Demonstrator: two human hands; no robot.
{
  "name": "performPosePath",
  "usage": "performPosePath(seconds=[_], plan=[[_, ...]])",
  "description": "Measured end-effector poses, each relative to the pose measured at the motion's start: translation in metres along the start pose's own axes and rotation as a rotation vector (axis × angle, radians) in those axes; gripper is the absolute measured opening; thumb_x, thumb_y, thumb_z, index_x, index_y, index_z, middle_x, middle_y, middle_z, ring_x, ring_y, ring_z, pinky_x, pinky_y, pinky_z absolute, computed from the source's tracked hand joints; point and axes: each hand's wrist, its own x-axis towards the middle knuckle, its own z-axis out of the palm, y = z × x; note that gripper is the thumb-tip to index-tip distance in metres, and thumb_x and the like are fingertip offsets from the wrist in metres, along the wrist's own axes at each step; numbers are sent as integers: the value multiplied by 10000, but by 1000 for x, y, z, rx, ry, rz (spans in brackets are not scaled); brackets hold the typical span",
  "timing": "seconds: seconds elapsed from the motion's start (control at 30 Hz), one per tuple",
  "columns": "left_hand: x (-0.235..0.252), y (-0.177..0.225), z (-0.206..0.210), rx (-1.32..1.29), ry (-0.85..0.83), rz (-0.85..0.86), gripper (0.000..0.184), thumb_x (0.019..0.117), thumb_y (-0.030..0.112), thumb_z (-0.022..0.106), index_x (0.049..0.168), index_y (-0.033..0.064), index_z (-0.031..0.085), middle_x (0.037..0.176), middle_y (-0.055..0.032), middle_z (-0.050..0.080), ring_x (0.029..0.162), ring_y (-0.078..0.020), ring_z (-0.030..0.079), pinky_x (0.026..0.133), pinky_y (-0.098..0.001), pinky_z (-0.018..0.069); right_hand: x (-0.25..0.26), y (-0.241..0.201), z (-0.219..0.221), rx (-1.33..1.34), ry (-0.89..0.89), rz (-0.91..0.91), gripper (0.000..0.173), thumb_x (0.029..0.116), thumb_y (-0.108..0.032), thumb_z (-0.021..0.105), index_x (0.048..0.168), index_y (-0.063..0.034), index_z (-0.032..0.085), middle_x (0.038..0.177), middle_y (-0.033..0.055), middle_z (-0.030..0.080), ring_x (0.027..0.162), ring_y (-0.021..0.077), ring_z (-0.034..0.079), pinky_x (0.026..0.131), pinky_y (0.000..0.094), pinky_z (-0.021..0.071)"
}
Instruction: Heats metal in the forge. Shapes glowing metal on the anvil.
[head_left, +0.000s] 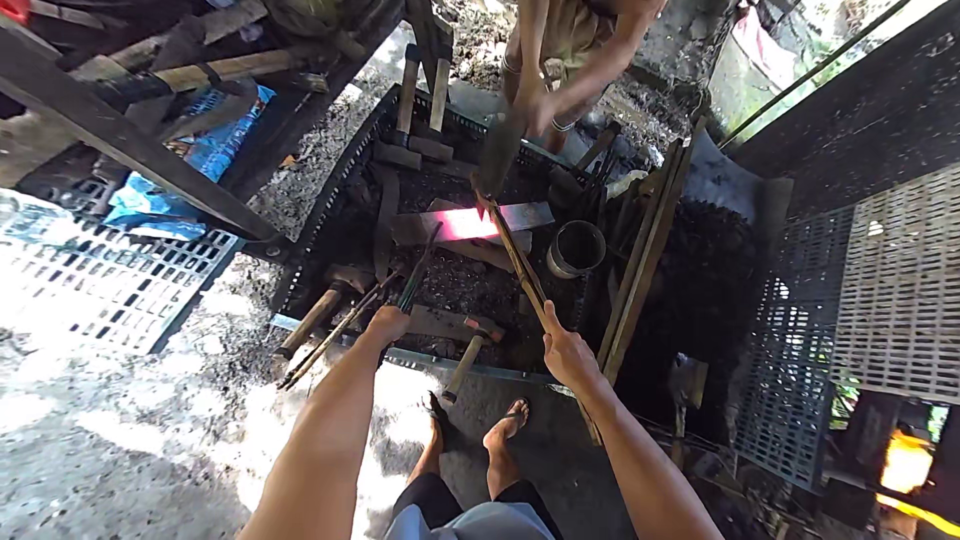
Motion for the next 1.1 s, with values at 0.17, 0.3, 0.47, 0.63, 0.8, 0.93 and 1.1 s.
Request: performPosePath(seconds=[0.17,0.3,0.47,0.63,0.8,0.93,1.1], plan=[[-11,1,7,-20,4,22,301,989,241,587,1025,-51,653,1018,-267,659,854,-371,667,776,-588,542,4,-13,0,-23,12,-10,669,1109,-310,364,1662,-374,-7,1091,176,725,1022,358,717,879,550,575],[-7,-5,17,-101,-8,-10,287,976,255,584,1009,-22,652,970,-214,653,808,-322,644,738,-552,536,-7,4,23,-15,40,8,666,1103,-310,370,1666,-371,21,1038,167,725,956,353,723,840,541,583],[-15,-13,37,-191,11,-43,301,950,266,640,1049,-17,665,989,-225,672,863,-352,666,774,-584,542,-2,36,30,-45,33,-66,658,1105,-320,367,1670,-354,32,1037,168,723,952,346,720,858,528,581],[-22,-15,35,-232,66,-56,306,919,261,681,1063,-9,665,1007,-222,684,905,-361,681,797,-596,545,11,34,23,-68,19,-119,660,1103,-313,366,1671,-346,32,1039,166,724,968,339,718,877,521,577],[-12,-8,10,-236,73,-54,315,959,281,647,1005,-30,660,969,-236,664,823,-344,659,755,-567,544,24,4,16,-25,4,-110,655,1109,-304,360,1671,-338,25,1092,179,725,1019,346,716,913,526,565],[-3,-10,-2,-103,48,-60,300,967,254,640,1001,-43,660,966,-239,662,795,-335,657,742,-550,547,16,-8,-1,-45,-19,-78,673,1114,-308,366,1665,-353,-17,1115,188,718,1028,362,713,909,545,563],[2,-13,-4,-44,40,-67,257,977,208,591,1029,-36,649,981,-231,660,794,-316,662,740,-525,557,13,-15,-2,-84,-16,-55,681,1111,-301,363,1661,-361,-34,1119,192,713,1057,367,706,909,549,561]])
